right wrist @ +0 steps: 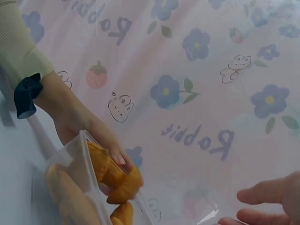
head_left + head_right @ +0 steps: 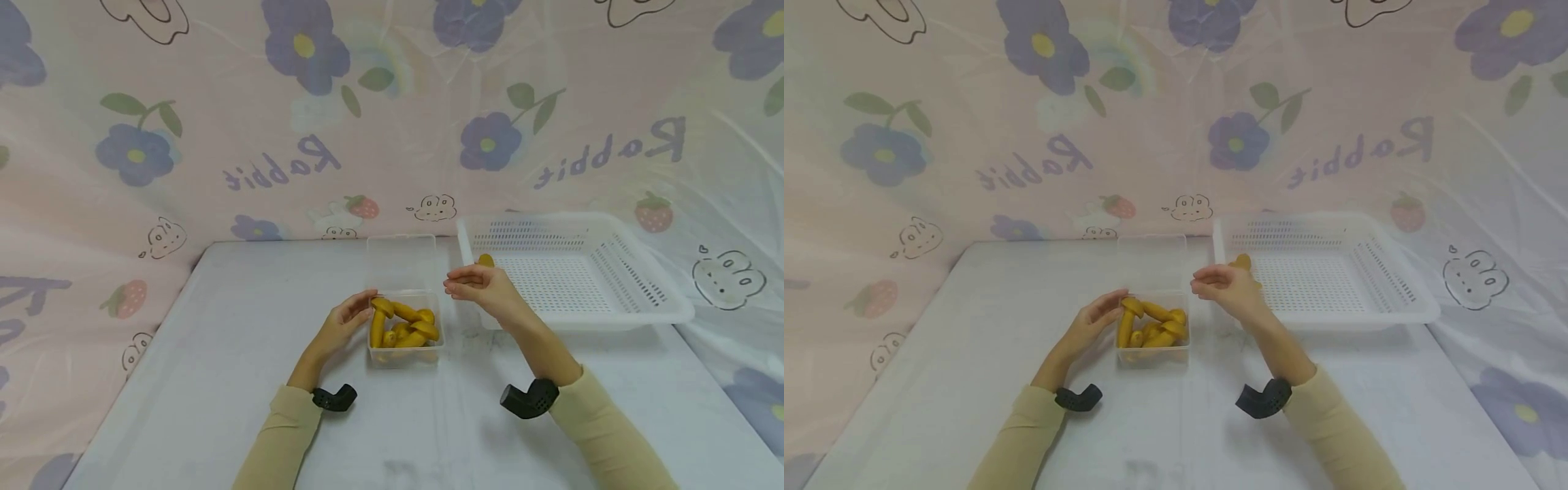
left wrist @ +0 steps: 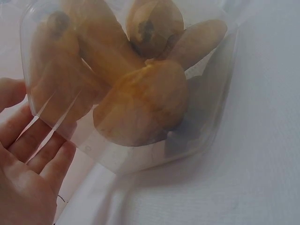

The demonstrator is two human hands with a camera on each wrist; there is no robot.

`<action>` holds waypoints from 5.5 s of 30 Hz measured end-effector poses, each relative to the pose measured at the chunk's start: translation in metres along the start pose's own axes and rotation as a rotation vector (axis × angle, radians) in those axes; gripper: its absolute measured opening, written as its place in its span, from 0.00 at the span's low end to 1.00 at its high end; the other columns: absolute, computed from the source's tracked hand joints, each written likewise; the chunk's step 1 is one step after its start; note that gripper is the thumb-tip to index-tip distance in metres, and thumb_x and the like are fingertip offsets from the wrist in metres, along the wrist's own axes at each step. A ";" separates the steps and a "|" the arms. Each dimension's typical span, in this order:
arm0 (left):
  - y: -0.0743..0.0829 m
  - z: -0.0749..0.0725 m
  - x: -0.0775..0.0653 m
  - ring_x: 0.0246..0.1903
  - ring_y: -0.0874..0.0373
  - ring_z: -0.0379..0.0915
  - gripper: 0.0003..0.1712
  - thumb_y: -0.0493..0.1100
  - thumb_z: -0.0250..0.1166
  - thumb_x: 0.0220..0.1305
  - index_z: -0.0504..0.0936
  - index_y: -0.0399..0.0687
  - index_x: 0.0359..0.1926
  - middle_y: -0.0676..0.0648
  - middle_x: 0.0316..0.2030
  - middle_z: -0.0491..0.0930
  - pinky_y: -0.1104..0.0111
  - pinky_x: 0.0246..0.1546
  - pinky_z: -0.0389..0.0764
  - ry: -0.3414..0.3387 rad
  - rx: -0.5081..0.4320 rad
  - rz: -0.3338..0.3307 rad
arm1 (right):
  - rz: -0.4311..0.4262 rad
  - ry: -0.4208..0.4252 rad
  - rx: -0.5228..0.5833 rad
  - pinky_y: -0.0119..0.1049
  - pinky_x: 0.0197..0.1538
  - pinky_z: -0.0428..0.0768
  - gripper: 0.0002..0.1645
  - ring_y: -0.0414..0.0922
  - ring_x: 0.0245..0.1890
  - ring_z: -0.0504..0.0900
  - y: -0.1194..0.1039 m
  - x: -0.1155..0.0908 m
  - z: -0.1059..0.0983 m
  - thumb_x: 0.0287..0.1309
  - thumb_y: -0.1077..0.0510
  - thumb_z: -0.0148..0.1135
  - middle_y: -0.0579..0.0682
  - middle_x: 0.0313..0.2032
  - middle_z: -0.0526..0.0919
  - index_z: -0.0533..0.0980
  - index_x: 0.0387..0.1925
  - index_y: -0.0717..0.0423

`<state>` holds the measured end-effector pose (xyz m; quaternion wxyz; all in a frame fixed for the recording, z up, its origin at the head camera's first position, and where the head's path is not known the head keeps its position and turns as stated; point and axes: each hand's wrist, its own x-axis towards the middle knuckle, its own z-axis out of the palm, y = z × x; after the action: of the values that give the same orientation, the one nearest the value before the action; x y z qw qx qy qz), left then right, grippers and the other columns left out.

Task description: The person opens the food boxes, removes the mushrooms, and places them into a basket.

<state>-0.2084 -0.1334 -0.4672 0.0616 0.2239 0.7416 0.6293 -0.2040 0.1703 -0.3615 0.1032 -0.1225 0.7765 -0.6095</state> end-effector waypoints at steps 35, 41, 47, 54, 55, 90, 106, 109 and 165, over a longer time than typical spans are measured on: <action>0.001 0.000 0.000 0.64 0.60 0.68 0.26 0.42 0.52 0.73 0.64 0.37 0.68 0.34 0.67 0.67 0.86 0.59 0.69 0.006 0.011 -0.019 | -0.009 -0.040 -0.136 0.37 0.50 0.85 0.22 0.52 0.49 0.83 0.015 0.006 0.074 0.62 0.59 0.62 0.62 0.50 0.84 0.75 0.55 0.64; 0.004 0.000 -0.001 0.68 0.41 0.63 0.27 0.42 0.52 0.73 0.63 0.38 0.69 0.35 0.68 0.66 0.83 0.61 0.68 0.003 0.001 -0.040 | 0.000 -0.012 -0.131 0.40 0.52 0.84 0.24 0.54 0.50 0.84 0.020 0.013 0.087 0.60 0.60 0.63 0.63 0.51 0.83 0.74 0.56 0.66; 0.004 0.000 -0.001 0.66 0.53 0.66 0.27 0.43 0.52 0.73 0.63 0.38 0.69 0.35 0.68 0.66 0.84 0.61 0.69 0.006 0.003 -0.047 | -0.016 0.021 -0.143 0.42 0.53 0.84 0.27 0.56 0.50 0.84 0.023 0.017 0.095 0.57 0.63 0.65 0.64 0.52 0.82 0.72 0.57 0.69; 0.003 0.000 -0.001 0.60 0.73 0.67 0.27 0.43 0.52 0.73 0.63 0.38 0.68 0.35 0.68 0.66 0.86 0.59 0.69 0.007 -0.002 -0.035 | -0.037 0.032 -0.178 0.42 0.53 0.84 0.27 0.57 0.51 0.84 0.023 0.020 0.101 0.57 0.64 0.65 0.65 0.52 0.82 0.72 0.57 0.70; 0.004 0.000 -0.001 0.59 0.75 0.67 0.27 0.43 0.53 0.73 0.64 0.38 0.68 0.35 0.68 0.66 0.86 0.59 0.69 0.007 -0.005 -0.035 | -0.038 0.036 -0.181 0.43 0.53 0.84 0.27 0.57 0.51 0.84 0.023 0.021 0.102 0.57 0.64 0.65 0.65 0.52 0.82 0.72 0.57 0.70; 0.004 -0.001 -0.002 0.69 0.49 0.63 0.28 0.44 0.52 0.73 0.62 0.38 0.69 0.35 0.69 0.65 0.84 0.61 0.68 0.008 0.013 -0.044 | -0.138 0.129 -0.184 0.43 0.51 0.85 0.18 0.57 0.47 0.84 0.024 0.022 0.113 0.53 0.66 0.69 0.64 0.47 0.84 0.77 0.46 0.68; 0.004 0.001 -0.001 0.69 0.46 0.63 0.27 0.44 0.51 0.74 0.62 0.39 0.69 0.35 0.65 0.70 0.67 0.69 0.68 -0.015 -0.009 -0.041 | -0.114 0.189 -0.059 0.36 0.48 0.85 0.21 0.59 0.50 0.83 0.024 0.021 0.105 0.49 0.67 0.71 0.66 0.49 0.82 0.77 0.47 0.69; 0.004 0.001 0.000 0.70 0.47 0.62 0.27 0.44 0.52 0.73 0.63 0.41 0.69 0.36 0.65 0.71 0.59 0.71 0.65 -0.013 -0.007 -0.046 | -0.097 0.196 -0.053 0.36 0.48 0.85 0.22 0.58 0.51 0.83 0.021 0.021 0.102 0.49 0.67 0.71 0.65 0.49 0.82 0.77 0.47 0.69; -0.001 0.011 0.003 0.67 0.41 0.64 0.23 0.39 0.54 0.72 0.67 0.34 0.64 0.30 0.62 0.71 0.84 0.63 0.67 0.061 -0.030 0.009 | -0.078 0.349 -0.046 0.13 0.46 0.78 0.29 0.23 0.38 0.80 -0.009 -0.015 -0.038 0.58 0.57 0.66 0.21 0.33 0.80 0.71 0.56 0.72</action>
<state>-0.2073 -0.1221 -0.4694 0.0394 0.2069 0.7325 0.6474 -0.2009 0.2077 -0.3432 -0.0596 -0.0473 0.7910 -0.6070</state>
